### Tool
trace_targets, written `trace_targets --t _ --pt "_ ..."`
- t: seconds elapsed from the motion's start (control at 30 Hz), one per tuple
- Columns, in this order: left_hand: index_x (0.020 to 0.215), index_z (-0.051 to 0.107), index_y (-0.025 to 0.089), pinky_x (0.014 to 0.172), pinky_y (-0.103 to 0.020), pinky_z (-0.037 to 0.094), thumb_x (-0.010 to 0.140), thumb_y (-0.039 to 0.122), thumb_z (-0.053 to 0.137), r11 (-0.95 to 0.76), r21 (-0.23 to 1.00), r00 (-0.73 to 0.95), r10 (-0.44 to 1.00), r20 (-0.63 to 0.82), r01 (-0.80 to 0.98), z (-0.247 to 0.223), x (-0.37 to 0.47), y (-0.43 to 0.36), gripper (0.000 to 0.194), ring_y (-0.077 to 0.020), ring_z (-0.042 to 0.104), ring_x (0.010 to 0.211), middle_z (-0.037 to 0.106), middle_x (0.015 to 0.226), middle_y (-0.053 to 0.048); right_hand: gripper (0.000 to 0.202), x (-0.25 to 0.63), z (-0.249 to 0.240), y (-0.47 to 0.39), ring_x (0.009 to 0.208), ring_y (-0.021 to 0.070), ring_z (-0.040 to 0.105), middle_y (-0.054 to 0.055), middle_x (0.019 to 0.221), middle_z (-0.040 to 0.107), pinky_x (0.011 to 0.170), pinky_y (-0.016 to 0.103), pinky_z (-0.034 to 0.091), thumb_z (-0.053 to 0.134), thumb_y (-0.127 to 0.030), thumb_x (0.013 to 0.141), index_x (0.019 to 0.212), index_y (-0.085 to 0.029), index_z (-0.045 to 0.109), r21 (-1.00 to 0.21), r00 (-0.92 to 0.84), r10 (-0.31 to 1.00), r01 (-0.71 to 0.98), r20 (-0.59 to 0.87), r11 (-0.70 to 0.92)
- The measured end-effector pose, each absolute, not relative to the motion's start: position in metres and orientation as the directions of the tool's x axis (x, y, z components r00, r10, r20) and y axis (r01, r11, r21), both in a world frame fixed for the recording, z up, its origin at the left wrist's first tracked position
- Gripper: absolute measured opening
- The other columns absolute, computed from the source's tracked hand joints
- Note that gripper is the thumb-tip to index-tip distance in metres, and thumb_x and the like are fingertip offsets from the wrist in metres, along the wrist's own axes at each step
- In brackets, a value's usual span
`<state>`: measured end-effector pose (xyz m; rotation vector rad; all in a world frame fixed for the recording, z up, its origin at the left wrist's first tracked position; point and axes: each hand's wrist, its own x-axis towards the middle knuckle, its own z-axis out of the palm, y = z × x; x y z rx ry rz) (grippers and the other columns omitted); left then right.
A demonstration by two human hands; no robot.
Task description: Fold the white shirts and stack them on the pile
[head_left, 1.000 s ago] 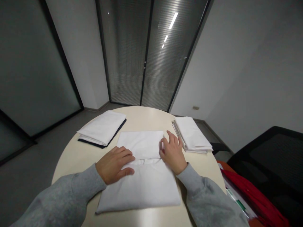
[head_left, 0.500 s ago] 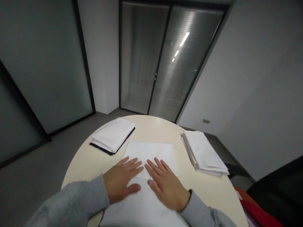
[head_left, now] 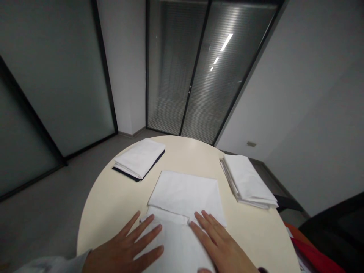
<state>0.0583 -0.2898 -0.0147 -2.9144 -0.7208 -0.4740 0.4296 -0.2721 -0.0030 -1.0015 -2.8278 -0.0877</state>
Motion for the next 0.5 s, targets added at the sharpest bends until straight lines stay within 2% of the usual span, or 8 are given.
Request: trace_targets --t 0.1,0.17,0.27,0.33,0.4,0.5 --pt "0.159 0.041 0.035 0.128 -0.050 0.030 0.096 0.036 0.068 -0.901 -0.153 0.883 0.343 0.320 0.405 -0.016 0.046 -0.294 0.069 -0.0281 0.052 0.144 0.056 0.156 -0.004 0.074 0.439 0.003 -0.284 0.144 0.0318 0.051 0.008 0.161 0.043 0.111 0.040 0.054 0.063 -0.049 0.100 0.165 -0.031 0.032 0.112 -0.826 0.547 0.562 0.138 0.820" --pt "0.159 0.041 0.038 0.131 -0.050 0.022 0.095 0.031 0.067 -0.885 -0.155 0.867 0.373 0.329 0.440 -0.017 0.036 -0.293 0.069 -0.0255 0.053 0.143 0.053 0.158 -0.001 0.069 0.449 0.009 -0.290 0.142 0.0270 0.053 0.005 0.161 0.043 0.112 0.035 0.053 0.064 -0.035 0.100 0.163 -0.033 0.036 0.117 -0.832 0.537 0.552 0.139 0.826" --pt "0.162 0.036 0.035 0.128 -0.059 0.021 0.083 0.042 0.069 -0.825 0.010 0.779 0.538 0.323 0.565 -0.016 0.022 -0.288 0.085 -0.0351 0.045 0.149 0.045 0.164 -0.007 0.080 0.467 0.018 -0.297 0.144 0.0252 0.051 0.003 0.163 0.039 0.116 0.036 0.051 0.060 -0.012 0.090 0.163 -0.030 0.035 0.136 -0.793 0.591 0.608 0.145 0.782" --pt "0.163 0.035 0.031 0.125 -0.063 0.026 0.076 0.049 0.069 -0.798 0.122 0.752 0.598 0.277 0.590 -0.014 0.019 -0.283 0.095 -0.0411 0.036 0.153 0.039 0.167 -0.011 0.088 0.478 0.021 -0.301 0.145 0.0266 0.051 0.002 0.162 0.041 0.115 0.039 0.053 0.056 -0.006 0.082 0.164 -0.028 0.034 0.197 -0.780 0.611 0.625 0.134 0.755" --pt "0.162 0.037 0.031 0.123 -0.062 0.031 0.074 0.047 0.068 -0.810 0.183 0.773 0.587 0.239 0.558 -0.013 0.020 -0.278 0.094 -0.0407 0.035 0.153 0.037 0.168 -0.012 0.087 0.485 0.021 -0.307 0.142 0.0267 0.054 0.003 0.161 0.044 0.110 0.037 0.057 0.055 -0.006 0.081 0.163 -0.024 0.036 0.271 -0.795 0.596 0.602 0.112 0.751" --pt "0.159 0.043 0.032 0.122 -0.060 0.033 0.076 0.043 0.066 -0.818 0.220 0.788 0.572 0.226 0.531 -0.017 0.025 -0.275 0.086 -0.0387 0.043 0.150 0.046 0.164 -0.010 0.070 0.490 0.015 -0.320 0.135 0.0278 0.062 0.008 0.156 0.051 0.102 0.036 0.061 0.057 -0.018 0.091 0.160 -0.019 0.043 0.389 -0.848 0.512 0.522 0.137 0.759"
